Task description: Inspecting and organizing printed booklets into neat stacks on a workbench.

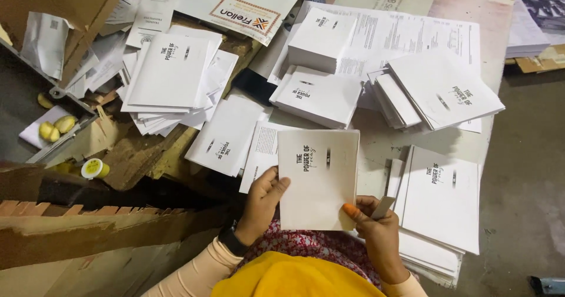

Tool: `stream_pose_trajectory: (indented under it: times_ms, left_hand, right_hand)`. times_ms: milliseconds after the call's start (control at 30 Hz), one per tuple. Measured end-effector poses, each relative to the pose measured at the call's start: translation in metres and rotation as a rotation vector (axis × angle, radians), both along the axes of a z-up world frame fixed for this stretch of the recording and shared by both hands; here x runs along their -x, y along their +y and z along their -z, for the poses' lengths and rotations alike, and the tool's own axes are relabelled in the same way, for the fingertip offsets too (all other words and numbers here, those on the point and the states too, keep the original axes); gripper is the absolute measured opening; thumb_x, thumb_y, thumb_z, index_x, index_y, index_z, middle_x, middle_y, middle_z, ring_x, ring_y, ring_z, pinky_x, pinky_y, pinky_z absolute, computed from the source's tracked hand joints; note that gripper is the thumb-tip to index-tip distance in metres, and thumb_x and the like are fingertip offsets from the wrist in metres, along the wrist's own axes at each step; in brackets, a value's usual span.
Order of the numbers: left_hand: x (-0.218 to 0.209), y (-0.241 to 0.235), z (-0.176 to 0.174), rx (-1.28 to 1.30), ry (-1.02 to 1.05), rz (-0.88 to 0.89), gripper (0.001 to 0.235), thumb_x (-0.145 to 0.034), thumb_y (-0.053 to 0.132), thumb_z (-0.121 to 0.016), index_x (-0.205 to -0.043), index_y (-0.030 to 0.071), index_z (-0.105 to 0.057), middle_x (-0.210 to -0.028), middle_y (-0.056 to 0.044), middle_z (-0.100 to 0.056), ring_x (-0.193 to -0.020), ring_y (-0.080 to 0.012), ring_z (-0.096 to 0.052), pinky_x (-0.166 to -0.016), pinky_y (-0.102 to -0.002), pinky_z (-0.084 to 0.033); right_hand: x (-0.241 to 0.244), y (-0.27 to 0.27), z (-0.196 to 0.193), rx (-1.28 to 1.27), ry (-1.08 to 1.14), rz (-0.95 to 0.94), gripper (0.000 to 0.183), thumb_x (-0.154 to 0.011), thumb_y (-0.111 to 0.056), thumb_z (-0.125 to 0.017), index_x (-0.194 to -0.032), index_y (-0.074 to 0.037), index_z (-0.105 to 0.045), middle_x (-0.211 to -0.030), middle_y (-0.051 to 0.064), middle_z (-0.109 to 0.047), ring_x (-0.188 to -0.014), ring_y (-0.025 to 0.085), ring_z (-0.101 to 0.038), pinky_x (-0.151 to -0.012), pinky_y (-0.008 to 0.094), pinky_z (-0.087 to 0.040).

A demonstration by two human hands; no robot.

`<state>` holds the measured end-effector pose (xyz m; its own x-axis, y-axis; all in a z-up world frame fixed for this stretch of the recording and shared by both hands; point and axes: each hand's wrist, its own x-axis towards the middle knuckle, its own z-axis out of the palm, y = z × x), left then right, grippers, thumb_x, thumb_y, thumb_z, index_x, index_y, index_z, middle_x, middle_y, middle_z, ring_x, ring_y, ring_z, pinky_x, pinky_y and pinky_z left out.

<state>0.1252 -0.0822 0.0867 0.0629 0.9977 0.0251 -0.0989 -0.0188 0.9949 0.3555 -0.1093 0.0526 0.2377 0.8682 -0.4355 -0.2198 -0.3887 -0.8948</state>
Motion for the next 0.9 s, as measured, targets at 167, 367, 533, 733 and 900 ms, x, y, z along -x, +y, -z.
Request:
stream_pose_trajectory:
  times_ms: [167, 367, 533, 733, 900]
  left_hand:
    - [-0.004, -0.001, 0.009, 0.006, 0.083, -0.018, 0.019, -0.098, 0.019, -0.057, -0.081, 0.011, -0.050, -0.073, 0.006, -0.043, -0.068, -0.0050, -0.039, -0.061, -0.022, -0.037]
    - [-0.008, 0.001, 0.007, 0.013, 0.070, 0.001, 0.014, -0.096, 0.019, -0.055, -0.097, 0.006, -0.060, -0.089, -0.001, -0.063, -0.079, -0.0076, -0.053, -0.070, -0.024, -0.048]
    - [-0.006, 0.001, 0.015, -0.029, 0.101, -0.014, 0.029, -0.099, 0.020, -0.056, -0.075, 0.015, -0.040, -0.072, 0.007, -0.034, -0.066, -0.0044, -0.030, -0.056, -0.022, -0.030]
    - [-0.003, 0.001, 0.007, -0.001, 0.078, 0.033, 0.018, -0.097, 0.021, -0.052, -0.095, 0.005, -0.058, -0.104, -0.010, -0.069, -0.095, -0.0165, -0.063, -0.082, -0.030, -0.056]
    - [0.002, 0.001, 0.017, 0.023, 0.193, 0.047, 0.024, -0.099, 0.023, -0.051, -0.080, 0.011, -0.046, -0.081, 0.001, -0.053, -0.077, -0.0089, -0.047, -0.067, -0.026, -0.044]
  right_hand:
    - [-0.001, -0.003, 0.000, 0.004, 0.025, 0.025, 0.018, -0.074, -0.001, -0.079, -0.087, -0.006, -0.067, -0.073, 0.008, -0.067, -0.057, 0.018, -0.058, -0.042, 0.026, -0.035]
    - [-0.003, -0.005, 0.000, 0.014, 0.013, 0.042, 0.018, -0.075, -0.004, -0.080, -0.084, -0.010, -0.065, -0.062, 0.002, -0.059, -0.047, 0.011, -0.046, -0.039, 0.024, -0.030]
    - [-0.002, -0.004, 0.004, 0.011, 0.012, 0.054, 0.016, -0.076, -0.004, -0.079, -0.083, -0.009, -0.065, -0.065, 0.003, -0.060, -0.049, 0.012, -0.045, -0.040, 0.023, -0.031]
    - [0.003, -0.003, 0.001, 0.025, -0.011, 0.058, 0.015, -0.078, -0.002, -0.077, -0.085, -0.009, -0.064, -0.062, 0.003, -0.057, -0.047, 0.010, -0.043, -0.039, 0.023, -0.031]
    - [0.006, -0.003, 0.001, 0.004, -0.004, 0.088, 0.014, -0.079, -0.003, -0.075, -0.086, -0.007, -0.065, -0.069, 0.006, -0.062, -0.058, 0.015, -0.059, -0.040, 0.025, -0.041]
